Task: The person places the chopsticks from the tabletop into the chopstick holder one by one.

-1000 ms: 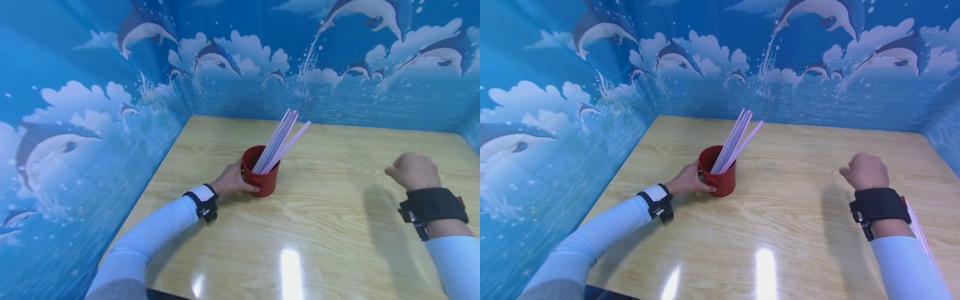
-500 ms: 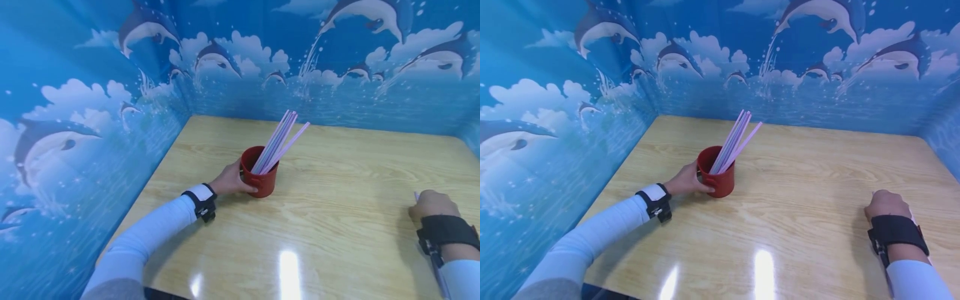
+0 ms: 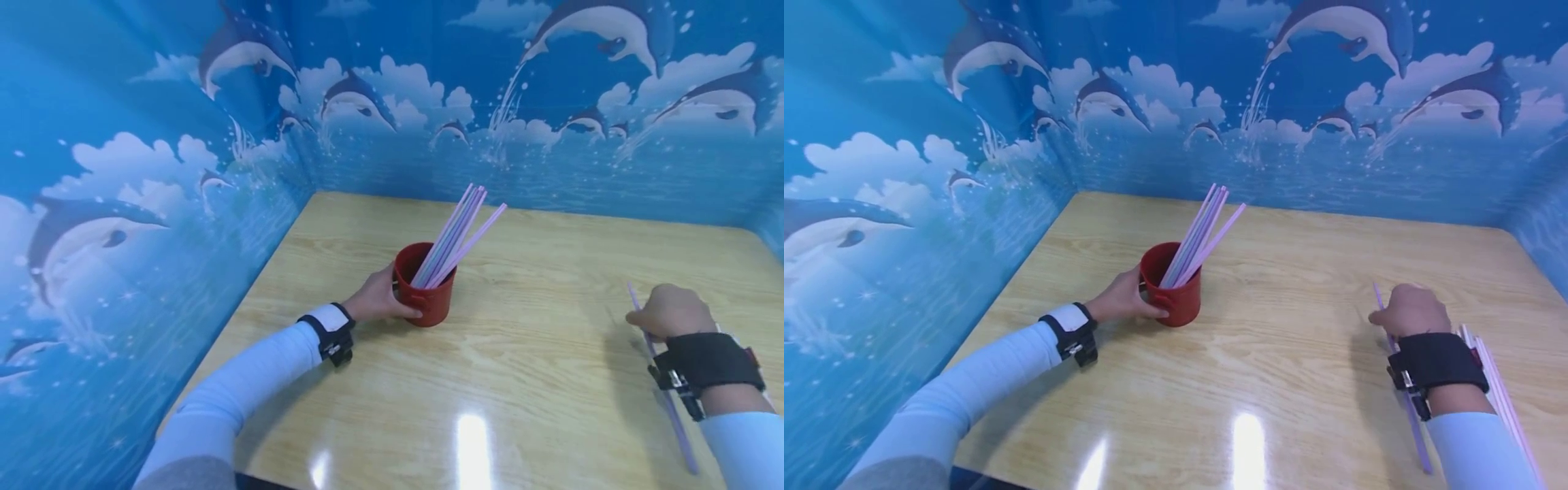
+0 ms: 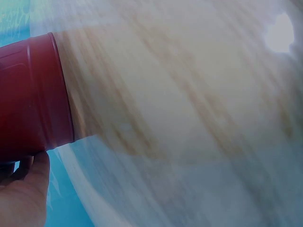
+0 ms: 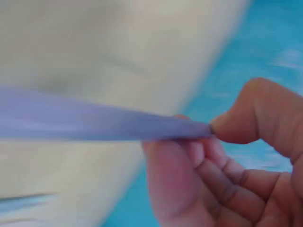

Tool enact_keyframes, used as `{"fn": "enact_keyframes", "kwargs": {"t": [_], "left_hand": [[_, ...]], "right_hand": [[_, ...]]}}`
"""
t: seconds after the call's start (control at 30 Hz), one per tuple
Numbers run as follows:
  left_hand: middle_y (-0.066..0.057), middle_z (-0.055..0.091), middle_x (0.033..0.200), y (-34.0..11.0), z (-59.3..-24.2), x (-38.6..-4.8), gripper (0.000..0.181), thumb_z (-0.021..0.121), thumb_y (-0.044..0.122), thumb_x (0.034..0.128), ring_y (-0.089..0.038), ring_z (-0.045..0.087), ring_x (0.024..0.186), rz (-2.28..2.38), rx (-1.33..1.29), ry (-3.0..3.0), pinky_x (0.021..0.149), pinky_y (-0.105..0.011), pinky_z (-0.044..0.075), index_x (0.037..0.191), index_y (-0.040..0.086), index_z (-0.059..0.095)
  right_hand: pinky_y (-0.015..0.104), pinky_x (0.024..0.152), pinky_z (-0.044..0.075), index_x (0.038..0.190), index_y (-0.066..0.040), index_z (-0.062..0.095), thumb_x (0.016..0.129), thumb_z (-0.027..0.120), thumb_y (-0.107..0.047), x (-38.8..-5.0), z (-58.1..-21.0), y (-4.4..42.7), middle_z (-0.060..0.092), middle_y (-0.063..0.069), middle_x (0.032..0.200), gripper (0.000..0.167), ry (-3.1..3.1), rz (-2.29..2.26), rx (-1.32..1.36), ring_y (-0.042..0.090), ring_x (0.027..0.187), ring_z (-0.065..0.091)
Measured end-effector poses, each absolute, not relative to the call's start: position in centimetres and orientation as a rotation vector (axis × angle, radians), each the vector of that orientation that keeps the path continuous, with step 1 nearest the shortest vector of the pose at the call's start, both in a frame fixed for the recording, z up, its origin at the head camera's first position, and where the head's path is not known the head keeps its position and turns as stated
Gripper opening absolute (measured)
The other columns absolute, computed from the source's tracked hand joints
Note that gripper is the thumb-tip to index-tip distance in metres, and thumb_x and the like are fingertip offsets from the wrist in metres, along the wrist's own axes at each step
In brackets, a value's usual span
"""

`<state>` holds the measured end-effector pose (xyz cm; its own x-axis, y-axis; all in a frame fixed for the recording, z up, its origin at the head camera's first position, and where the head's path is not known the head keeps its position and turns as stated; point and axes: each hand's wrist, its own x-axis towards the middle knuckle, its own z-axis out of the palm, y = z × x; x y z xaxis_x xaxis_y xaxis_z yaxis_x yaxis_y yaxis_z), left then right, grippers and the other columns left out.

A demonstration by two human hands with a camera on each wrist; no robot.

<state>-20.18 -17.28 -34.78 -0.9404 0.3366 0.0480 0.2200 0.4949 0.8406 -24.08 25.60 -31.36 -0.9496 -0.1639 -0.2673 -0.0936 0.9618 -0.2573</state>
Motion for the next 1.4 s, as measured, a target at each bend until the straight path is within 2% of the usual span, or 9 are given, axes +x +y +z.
{"fn": "enact_keyframes", "kwargs": {"t": [0.2, 0.4, 0.47, 0.53, 0.6, 0.7, 0.93, 1.17, 1.4], "left_hand": [[0.004, 0.039, 0.128, -17.2, -34.6, -20.3, 0.091, 0.077, 0.018, 0.0549, -0.015, 0.038, 0.118, 1.439, 0.447, 2.642, 0.097, -0.038, 0.033, 0.129, 0.020, 0.024], [0.002, 0.039, 0.129, -17.0, -34.4, -20.4, 0.091, 0.077, 0.018, 0.0547, -0.014, 0.037, 0.118, 1.432, 0.419, 2.641, 0.097, -0.038, 0.033, 0.129, 0.022, 0.025], [0.002, 0.039, 0.129, -17.0, -34.5, -20.4, 0.091, 0.077, 0.018, 0.0549, -0.014, 0.038, 0.117, 1.428, 0.401, 2.631, 0.097, -0.038, 0.034, 0.129, 0.022, 0.025], [0.002, 0.039, 0.129, -16.9, -34.5, -20.3, 0.091, 0.077, 0.018, 0.0551, -0.014, 0.038, 0.117, 1.431, 0.396, 2.619, 0.097, -0.037, 0.034, 0.129, 0.022, 0.024], [0.003, 0.039, 0.128, -16.9, -34.6, -20.2, 0.091, 0.077, 0.017, 0.0552, -0.014, 0.039, 0.117, 1.427, 0.393, 2.613, 0.097, -0.037, 0.034, 0.129, 0.021, 0.025], [0.003, 0.040, 0.128, -16.9, -34.7, -20.1, 0.090, 0.077, 0.017, 0.0554, -0.015, 0.039, 0.117, 1.431, 0.412, 2.611, 0.097, -0.036, 0.034, 0.129, 0.019, 0.025], [-0.002, 0.039, 0.128, -16.7, -34.8, -20.0, 0.090, 0.076, 0.015, 0.0561, -0.020, 0.039, 0.117, 1.457, 0.517, 2.604, 0.096, -0.035, 0.035, 0.130, 0.014, 0.024], [0.001, 0.039, 0.128, -16.7, -34.5, -20.1, 0.090, 0.076, 0.018, 0.0567, -0.018, 0.039, 0.117, 1.443, 0.517, 2.601, 0.095, -0.033, 0.036, 0.130, 0.016, 0.024], [0.003, 0.041, 0.126, -16.8, -34.3, -20.5, 0.090, 0.077, 0.019, 0.0556, -0.016, 0.040, 0.115, 1.420, 0.454, 2.633, 0.095, -0.036, 0.036, 0.129, 0.019, 0.025]], "right_hand": [[0.025, 0.044, 0.040, 0.086, 0.000, 0.056, 0.078, 0.053, -0.028, -24.1, -23.0, 20.9, 0.061, 0.004, 0.060, 0.029, 3.117, -0.711, -0.236, 0.008, 0.049, 0.054], [0.005, 0.058, 0.044, 0.086, -0.011, 0.054, 0.080, 0.053, -0.014, -22.8, -16.5, 16.6, 0.056, -0.018, 0.065, 0.007, 3.168, -1.605, -0.505, -0.009, 0.056, 0.055], [0.006, 0.064, 0.046, 0.085, -0.011, 0.056, 0.079, 0.054, -0.010, -22.3, -15.3, 14.8, 0.058, -0.015, 0.069, 0.007, 3.082, -1.888, -0.675, -0.005, 0.061, 0.058], [0.011, 0.063, 0.049, 0.083, -0.003, 0.058, 0.077, 0.056, -0.005, -22.1, -14.7, 12.8, 0.061, -0.009, 0.069, 0.007, 3.009, -2.089, -0.890, 0.001, 0.062, 0.060], [0.015, 0.060, 0.050, 0.078, 0.001, 0.059, 0.074, 0.058, 0.000, -22.0, -14.9, 10.8, 0.063, -0.004, 0.067, 0.004, 2.846, -2.265, -1.077, 0.006, 0.059, 0.061], [0.019, 0.058, 0.051, 0.073, 0.002, 0.057, 0.072, 0.057, 0.005, -22.0, -16.2, 8.0, 0.063, 0.000, 0.064, 0.004, 2.604, -2.372, -1.184, 0.010, 0.056, 0.061], [0.016, 0.057, 0.050, 0.077, 0.004, 0.055, 0.073, 0.057, -0.002, -22.1, -20.9, 3.9, 0.059, -0.002, 0.065, 0.008, 2.714, -2.025, -0.898, 0.001, 0.055, 0.057], [0.022, 0.053, 0.051, 0.078, -0.002, 0.058, 0.076, 0.054, -0.014, -23.8, -25.2, 4.3, 0.063, 0.009, 0.068, 0.012, 2.801, -1.682, -0.701, 0.007, 0.054, 0.060], [0.023, 0.053, 0.052, 0.084, -0.002, 0.060, 0.082, 0.051, -0.025, -24.4, -24.7, 8.2, 0.065, 0.013, 0.073, 0.024, 2.780, -1.405, -0.584, 0.014, 0.058, 0.062]]}}
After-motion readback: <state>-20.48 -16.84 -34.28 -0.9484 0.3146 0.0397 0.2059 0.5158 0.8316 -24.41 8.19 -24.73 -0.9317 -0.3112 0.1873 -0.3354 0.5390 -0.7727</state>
